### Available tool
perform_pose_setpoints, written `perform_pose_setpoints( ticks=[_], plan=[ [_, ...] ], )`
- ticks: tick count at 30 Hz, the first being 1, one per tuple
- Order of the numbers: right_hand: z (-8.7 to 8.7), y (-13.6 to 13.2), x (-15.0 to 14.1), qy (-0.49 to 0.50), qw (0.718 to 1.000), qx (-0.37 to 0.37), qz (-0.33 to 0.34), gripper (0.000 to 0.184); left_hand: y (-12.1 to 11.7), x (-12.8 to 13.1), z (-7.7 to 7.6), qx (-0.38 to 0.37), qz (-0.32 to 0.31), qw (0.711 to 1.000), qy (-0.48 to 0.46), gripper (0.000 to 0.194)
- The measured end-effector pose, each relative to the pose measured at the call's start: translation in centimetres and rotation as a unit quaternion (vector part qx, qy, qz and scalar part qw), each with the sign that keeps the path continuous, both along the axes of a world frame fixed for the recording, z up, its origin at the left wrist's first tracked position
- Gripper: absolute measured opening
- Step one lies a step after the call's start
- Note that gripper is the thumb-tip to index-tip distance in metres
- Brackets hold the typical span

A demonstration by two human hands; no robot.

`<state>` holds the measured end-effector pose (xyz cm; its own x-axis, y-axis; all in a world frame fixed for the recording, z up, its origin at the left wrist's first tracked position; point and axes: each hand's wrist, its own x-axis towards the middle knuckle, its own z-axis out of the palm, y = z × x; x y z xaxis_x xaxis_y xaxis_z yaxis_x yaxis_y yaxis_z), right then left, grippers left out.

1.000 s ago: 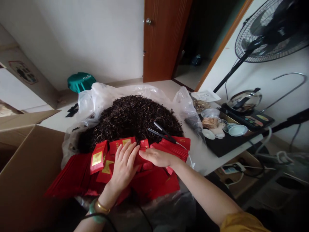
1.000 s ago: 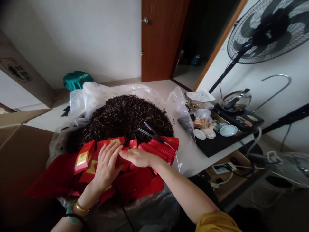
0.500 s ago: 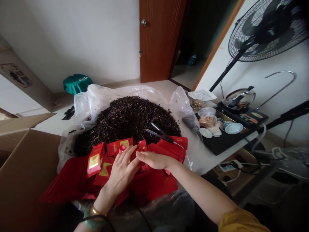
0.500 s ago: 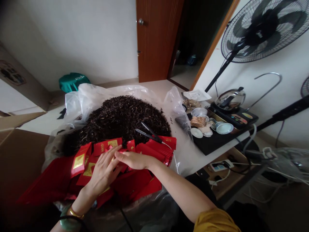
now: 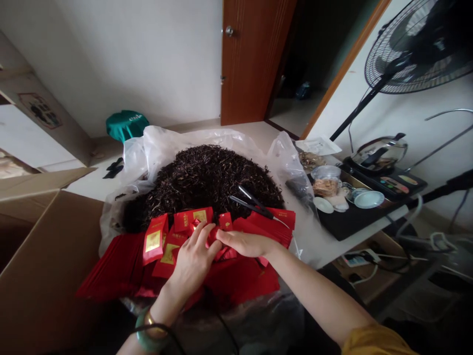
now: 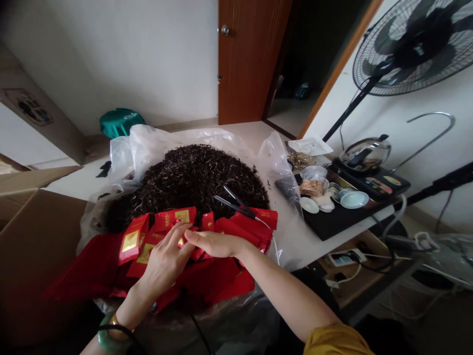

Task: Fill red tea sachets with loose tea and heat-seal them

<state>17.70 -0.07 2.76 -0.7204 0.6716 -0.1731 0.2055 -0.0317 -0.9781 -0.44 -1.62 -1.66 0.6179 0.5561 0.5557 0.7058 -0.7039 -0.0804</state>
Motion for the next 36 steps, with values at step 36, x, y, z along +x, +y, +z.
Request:
perform_pose_setpoints(
  ticks=[36],
  plan=[
    [-0.8, 19.3, 0.4, -0.499, 0.748, 0.33, -0.287, 0.048, 1.2, -1.5, 0.7, -0.106, 0.102, 0.983, -0.113, 0.006]
  ],
)
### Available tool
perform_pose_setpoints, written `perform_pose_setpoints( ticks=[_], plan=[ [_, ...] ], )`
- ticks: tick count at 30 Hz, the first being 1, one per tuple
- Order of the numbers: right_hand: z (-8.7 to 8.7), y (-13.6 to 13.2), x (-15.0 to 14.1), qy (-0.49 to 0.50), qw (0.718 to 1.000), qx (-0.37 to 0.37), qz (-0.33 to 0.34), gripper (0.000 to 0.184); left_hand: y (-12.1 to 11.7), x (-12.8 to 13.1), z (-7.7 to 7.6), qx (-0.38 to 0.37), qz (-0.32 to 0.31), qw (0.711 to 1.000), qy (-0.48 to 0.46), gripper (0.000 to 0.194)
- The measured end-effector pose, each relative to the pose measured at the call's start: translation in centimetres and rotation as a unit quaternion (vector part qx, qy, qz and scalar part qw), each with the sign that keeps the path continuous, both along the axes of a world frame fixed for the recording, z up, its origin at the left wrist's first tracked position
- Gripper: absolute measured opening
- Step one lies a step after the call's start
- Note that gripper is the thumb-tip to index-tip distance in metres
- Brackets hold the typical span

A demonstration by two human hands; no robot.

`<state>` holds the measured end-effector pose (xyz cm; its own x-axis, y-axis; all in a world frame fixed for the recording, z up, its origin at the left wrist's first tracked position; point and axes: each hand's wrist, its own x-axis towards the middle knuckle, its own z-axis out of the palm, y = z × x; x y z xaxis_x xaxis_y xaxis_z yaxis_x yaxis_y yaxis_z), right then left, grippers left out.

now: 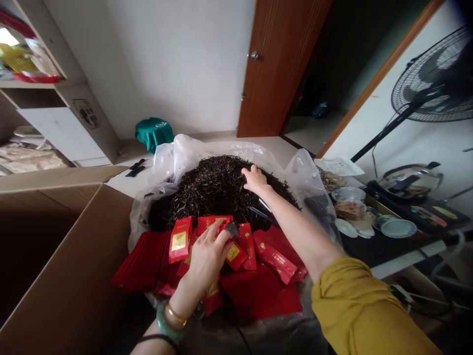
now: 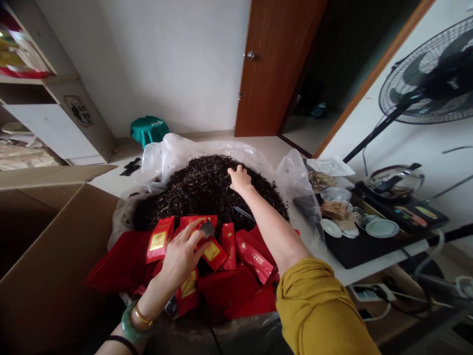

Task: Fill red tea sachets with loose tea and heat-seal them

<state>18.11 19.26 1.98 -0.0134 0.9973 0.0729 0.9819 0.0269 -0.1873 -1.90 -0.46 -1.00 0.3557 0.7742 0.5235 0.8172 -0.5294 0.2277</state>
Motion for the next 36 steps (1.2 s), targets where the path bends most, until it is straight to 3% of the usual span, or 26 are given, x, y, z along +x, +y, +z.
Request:
perform_pose_setpoints(
  ticks=[5, 10, 11, 14, 16, 20, 24, 29, 36],
  plan=[
    [2.1, -1.3, 0.4, 0.114, 0.992, 0.029, 0.038, 0.027, 0.2, 0.1, -0.3, -0.004, 0.021, 1.0, -0.005, 0.009],
    [3.3, -5.6, -0.2, 0.261, 0.963, 0.016, 0.071, 0.031, 0.3, 0.3, -0.6, 0.005, 0.042, 0.999, -0.019, 0.014],
    [3.3, -6.8, -0.5, 0.304, 0.949, 0.01, 0.078, 0.031, 0.3, 0.3, -0.6, 0.006, 0.045, 0.999, -0.02, 0.014],
    [3.2, -10.6, -1.6, 0.556, 0.825, -0.038, 0.091, 0.036, 0.4, 0.3, -0.6, 0.003, 0.055, 0.998, -0.021, 0.016],
    [3.1, -12.7, -2.5, 0.596, 0.798, -0.029, 0.08, 0.037, 0.5, 0.3, -0.6, 0.003, 0.058, 0.998, -0.024, 0.014],
    [2.8, -15.1, -3.9, 0.546, 0.831, 0.045, 0.102, 0.03, 0.6, 0.2, -0.6, 0.015, 0.063, 0.997, -0.036, 0.012],
    [2.5, -15.7, -4.6, 0.478, 0.862, 0.085, 0.145, 0.026, 0.7, 0.1, -0.7, 0.023, 0.07, 0.996, -0.045, 0.015],
    [2.8, -15.9, -4.4, 0.41, 0.893, 0.071, 0.174, 0.026, 0.7, 0.0, -0.7, -0.006, 0.068, 0.996, -0.05, 0.02],
    [3.6, -16.0, -3.6, 0.331, 0.909, 0.078, 0.24, 0.024, 0.6, 0.1, -0.9, -0.013, 0.071, 0.996, -0.061, 0.019]
  ],
)
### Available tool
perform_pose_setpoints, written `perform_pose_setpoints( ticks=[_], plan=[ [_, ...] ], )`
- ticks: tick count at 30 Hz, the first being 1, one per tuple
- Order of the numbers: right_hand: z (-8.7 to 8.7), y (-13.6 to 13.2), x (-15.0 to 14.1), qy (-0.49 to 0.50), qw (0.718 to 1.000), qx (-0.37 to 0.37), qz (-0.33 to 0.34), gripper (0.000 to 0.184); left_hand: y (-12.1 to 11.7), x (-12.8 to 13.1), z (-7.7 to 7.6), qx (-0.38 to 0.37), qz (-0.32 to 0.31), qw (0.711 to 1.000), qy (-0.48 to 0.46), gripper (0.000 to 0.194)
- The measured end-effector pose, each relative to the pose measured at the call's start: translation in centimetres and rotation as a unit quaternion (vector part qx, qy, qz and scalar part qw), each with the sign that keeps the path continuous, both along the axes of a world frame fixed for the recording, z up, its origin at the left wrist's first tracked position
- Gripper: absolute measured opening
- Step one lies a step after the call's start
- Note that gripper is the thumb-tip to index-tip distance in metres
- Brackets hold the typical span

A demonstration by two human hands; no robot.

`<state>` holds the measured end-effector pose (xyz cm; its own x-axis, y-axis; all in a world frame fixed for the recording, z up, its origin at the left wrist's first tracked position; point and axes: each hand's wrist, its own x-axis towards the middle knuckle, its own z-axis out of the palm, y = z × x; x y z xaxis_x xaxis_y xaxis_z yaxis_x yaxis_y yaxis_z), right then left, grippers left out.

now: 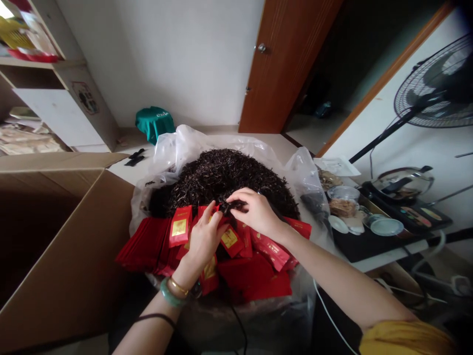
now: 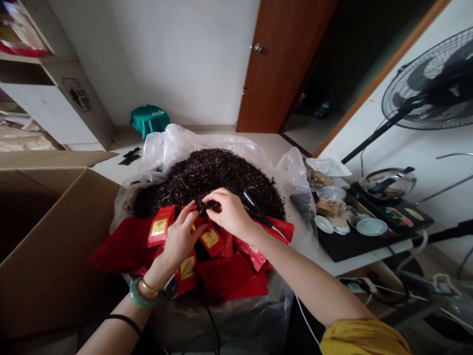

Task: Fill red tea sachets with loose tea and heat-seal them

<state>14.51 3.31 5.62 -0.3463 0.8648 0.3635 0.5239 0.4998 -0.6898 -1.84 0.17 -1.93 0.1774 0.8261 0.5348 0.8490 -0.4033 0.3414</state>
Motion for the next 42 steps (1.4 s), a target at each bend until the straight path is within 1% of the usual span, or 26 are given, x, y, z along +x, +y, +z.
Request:
perform_pose_setpoints(
  ticks=[4, 7, 9, 11, 13, 15, 22, 25, 28, 31, 33, 35, 36, 37, 38, 42],
  plan=[
    [-0.3, 0.2, -0.2, -0.097, 0.993, 0.066, -0.007, 0.026, -0.1, 0.2, 0.0, 0.006, -0.011, 1.0, 0.008, 0.021],
    [-0.4, 0.3, -0.4, -0.152, 0.986, 0.074, 0.0, 0.03, -0.1, 0.4, 0.0, 0.005, -0.013, 1.0, 0.005, 0.021],
    [-0.2, 0.1, -0.5, -0.148, 0.987, 0.066, 0.013, 0.036, -0.1, 0.4, 0.0, 0.0, -0.011, 1.0, 0.0, 0.022],
    [0.1, 0.0, -0.4, -0.116, 0.991, 0.057, 0.025, 0.04, 0.0, 0.3, -0.1, -0.006, -0.005, 1.0, -0.005, 0.025],
    [0.4, -0.1, -0.3, -0.082, 0.995, 0.045, 0.033, 0.039, 0.0, 0.2, -0.1, -0.013, -0.003, 1.0, -0.009, 0.027],
    [0.5, -0.1, -0.2, -0.072, 0.996, 0.033, 0.038, 0.036, 0.1, 0.2, -0.2, -0.015, -0.005, 1.0, -0.013, 0.026],
    [0.1, 0.9, -0.7, -0.169, 0.983, 0.043, 0.059, 0.029, -0.1, 0.4, -0.1, -0.003, -0.017, 1.0, -0.007, 0.024],
    [0.2, 1.1, -1.1, -0.127, 0.99, 0.029, 0.049, 0.026, -0.1, 0.5, -0.1, 0.004, -0.02, 1.0, -0.004, 0.023],
    [0.2, 1.2, -1.3, -0.028, 0.999, -0.009, 0.038, 0.02, 0.0, 0.5, -0.1, 0.014, -0.021, 1.0, -0.011, 0.025],
    [0.4, 1.7, -1.0, 0.074, 0.996, -0.041, 0.017, 0.011, 0.0, 0.4, -0.1, 0.033, -0.019, 0.999, -0.032, 0.023],
    [0.7, 2.3, -0.3, 0.114, 0.992, -0.036, -0.027, 0.008, 0.0, 0.3, 0.0, 0.054, -0.02, 0.997, -0.054, 0.019],
    [1.0, 2.8, 0.6, 0.113, 0.991, -0.001, -0.069, 0.008, 0.0, 0.2, 0.2, 0.079, -0.024, 0.994, -0.078, 0.016],
    [1.1, 2.8, 1.0, 0.1, 0.992, 0.023, -0.079, 0.008, -0.1, 0.2, 0.3, 0.091, -0.026, 0.991, -0.09, 0.016],
    [1.2, 2.7, 1.3, 0.082, 0.993, 0.04, -0.076, 0.009, -0.1, 0.2, 0.3, 0.098, -0.027, 0.99, -0.1, 0.016],
    [1.1, 2.3, 1.5, 0.065, 0.995, 0.046, -0.06, 0.012, -0.2, 0.2, 0.4, 0.104, -0.03, 0.988, -0.109, 0.017],
    [0.0, -0.2, 1.5, 0.021, 0.998, -0.005, 0.056, 0.031, -0.3, 0.5, 0.1, 0.123, -0.051, 0.984, -0.12, 0.019]
  ],
)
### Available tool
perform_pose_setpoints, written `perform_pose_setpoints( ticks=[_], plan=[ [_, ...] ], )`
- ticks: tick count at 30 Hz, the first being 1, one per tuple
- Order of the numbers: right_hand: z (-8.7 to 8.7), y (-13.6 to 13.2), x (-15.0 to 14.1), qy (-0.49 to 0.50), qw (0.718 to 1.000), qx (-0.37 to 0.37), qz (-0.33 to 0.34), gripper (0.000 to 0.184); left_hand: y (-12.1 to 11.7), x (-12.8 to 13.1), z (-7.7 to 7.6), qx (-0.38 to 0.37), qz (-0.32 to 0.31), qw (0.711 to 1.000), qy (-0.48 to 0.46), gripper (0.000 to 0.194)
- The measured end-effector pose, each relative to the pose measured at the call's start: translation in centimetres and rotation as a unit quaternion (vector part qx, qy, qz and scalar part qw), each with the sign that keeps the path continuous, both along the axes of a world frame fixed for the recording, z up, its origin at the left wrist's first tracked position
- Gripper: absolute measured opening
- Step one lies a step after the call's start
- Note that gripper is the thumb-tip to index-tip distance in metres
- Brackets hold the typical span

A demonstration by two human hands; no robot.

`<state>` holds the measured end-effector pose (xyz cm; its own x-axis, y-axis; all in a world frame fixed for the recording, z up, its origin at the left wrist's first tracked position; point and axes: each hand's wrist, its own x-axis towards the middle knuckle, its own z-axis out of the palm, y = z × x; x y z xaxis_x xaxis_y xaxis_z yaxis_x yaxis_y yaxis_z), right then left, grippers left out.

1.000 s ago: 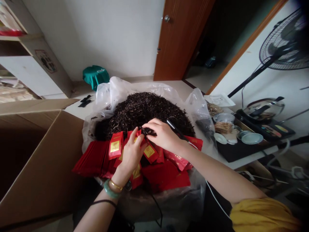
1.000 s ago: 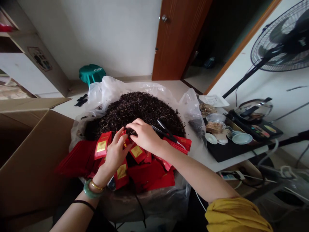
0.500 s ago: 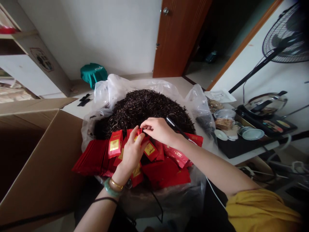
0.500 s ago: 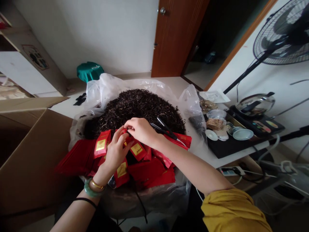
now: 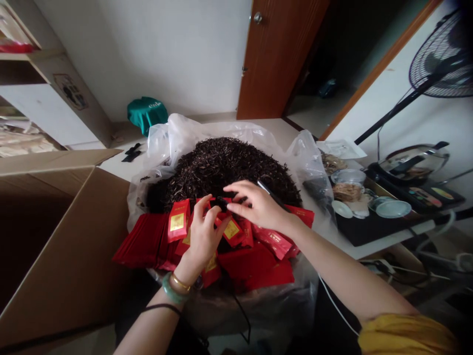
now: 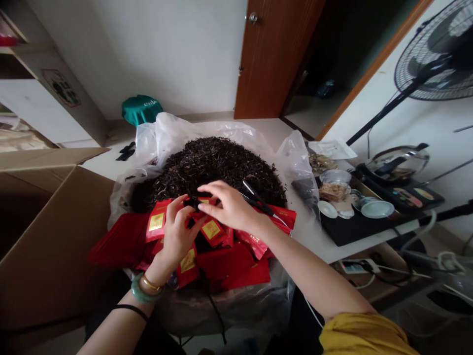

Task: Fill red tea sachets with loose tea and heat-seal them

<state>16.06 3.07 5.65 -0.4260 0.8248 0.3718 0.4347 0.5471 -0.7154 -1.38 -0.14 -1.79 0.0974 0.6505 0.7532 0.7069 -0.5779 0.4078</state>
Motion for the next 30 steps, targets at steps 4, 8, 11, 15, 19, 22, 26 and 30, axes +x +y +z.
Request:
perform_pose_setpoints(
  ticks=[4, 8, 11, 15, 19, 22, 26, 30],
  plan=[
    [-1.2, -1.8, -0.1, 0.009, 1.0, -0.013, -0.001, 0.025, 0.0, 0.2, -0.3, -0.001, -0.009, 1.0, -0.008, 0.021],
    [-1.2, -1.8, 0.0, 0.041, 0.997, -0.011, -0.063, 0.011, 0.1, 0.3, -0.3, -0.023, -0.012, 1.0, -0.009, 0.021],
    [-0.7, -1.3, -0.3, 0.025, 0.997, 0.018, -0.075, 0.009, 0.0, 0.4, -0.3, -0.018, -0.012, 1.0, -0.004, 0.02],
    [-0.3, -0.6, -1.3, -0.023, 0.998, 0.032, -0.057, 0.026, -0.1, 0.4, -0.3, -0.002, 0.003, 1.0, 0.018, 0.021],
    [-0.1, 0.1, -2.0, -0.072, 0.996, 0.006, -0.052, 0.016, -0.1, 0.4, -0.3, -0.003, 0.011, 0.999, 0.047, 0.023],
    [0.4, 0.2, -2.2, -0.075, 0.995, 0.027, -0.068, 0.012, -0.1, 0.4, -0.4, -0.006, 0.015, 0.998, 0.055, 0.026],
    [1.3, -0.1, -2.3, -0.081, 0.993, 0.058, -0.071, 0.014, 0.0, 0.4, -0.4, -0.001, 0.019, 0.998, 0.06, 0.029],
    [1.6, -0.5, -1.9, -0.105, 0.991, 0.049, -0.071, 0.03, 0.1, 0.3, -0.4, 0.012, 0.019, 0.998, 0.051, 0.033]
  ],
)
